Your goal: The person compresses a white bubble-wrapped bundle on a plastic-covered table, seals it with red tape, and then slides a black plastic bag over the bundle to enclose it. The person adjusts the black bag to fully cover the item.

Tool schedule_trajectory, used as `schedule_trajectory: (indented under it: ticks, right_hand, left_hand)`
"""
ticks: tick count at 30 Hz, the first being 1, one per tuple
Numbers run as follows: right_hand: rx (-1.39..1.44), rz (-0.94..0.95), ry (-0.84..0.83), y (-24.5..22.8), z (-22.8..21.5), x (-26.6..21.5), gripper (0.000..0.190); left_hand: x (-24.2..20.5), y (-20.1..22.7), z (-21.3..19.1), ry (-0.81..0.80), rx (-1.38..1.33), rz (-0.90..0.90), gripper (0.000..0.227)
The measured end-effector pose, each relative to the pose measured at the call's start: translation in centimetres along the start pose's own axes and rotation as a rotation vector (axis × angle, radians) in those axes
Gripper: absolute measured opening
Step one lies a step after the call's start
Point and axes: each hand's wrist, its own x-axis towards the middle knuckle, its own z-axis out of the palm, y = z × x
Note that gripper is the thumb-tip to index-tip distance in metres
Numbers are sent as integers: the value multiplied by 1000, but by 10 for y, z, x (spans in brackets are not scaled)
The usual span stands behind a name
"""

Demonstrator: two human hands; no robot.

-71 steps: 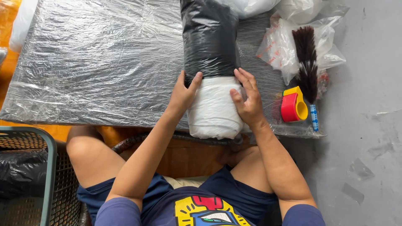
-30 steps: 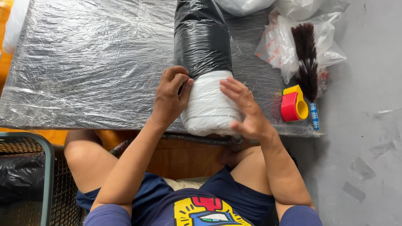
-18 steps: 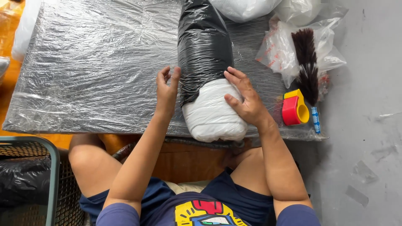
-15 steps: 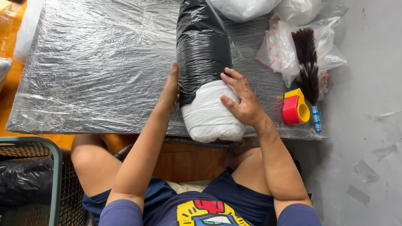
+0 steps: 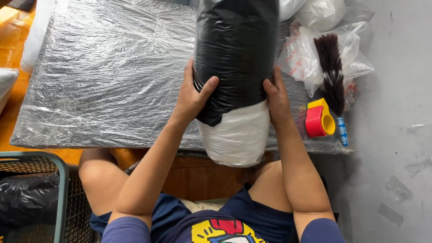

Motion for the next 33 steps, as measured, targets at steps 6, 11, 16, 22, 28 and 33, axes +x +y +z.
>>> schedule_trajectory:
  ticks: [6, 11, 16, 22, 28, 33]
  right_hand:
    - [286, -315, -35, 8, -1, -6, 86]
    - [11, -299, -210, 68, -7, -15, 139]
    - [-105, -279, -58, 47, 12, -14, 143]
    - [-267, -208, -4, 70, 9, -18, 140]
    - [-284, -187, -47, 71, 9, -23, 114]
    - [-203, -198, -86, 76, 2, -19, 91]
  left_hand:
    - [7, 29, -30, -307, 109, 614, 106]
    - [8, -8, -40, -281, 212, 533, 152]
    - [14, -8, -22, -158, 180, 570, 156]
    - [7, -15, -20, -135, 204, 511, 153]
    - [6, -30, -21, -127, 256, 519, 157]
    - [9, -47, -15, -112, 275, 534, 162]
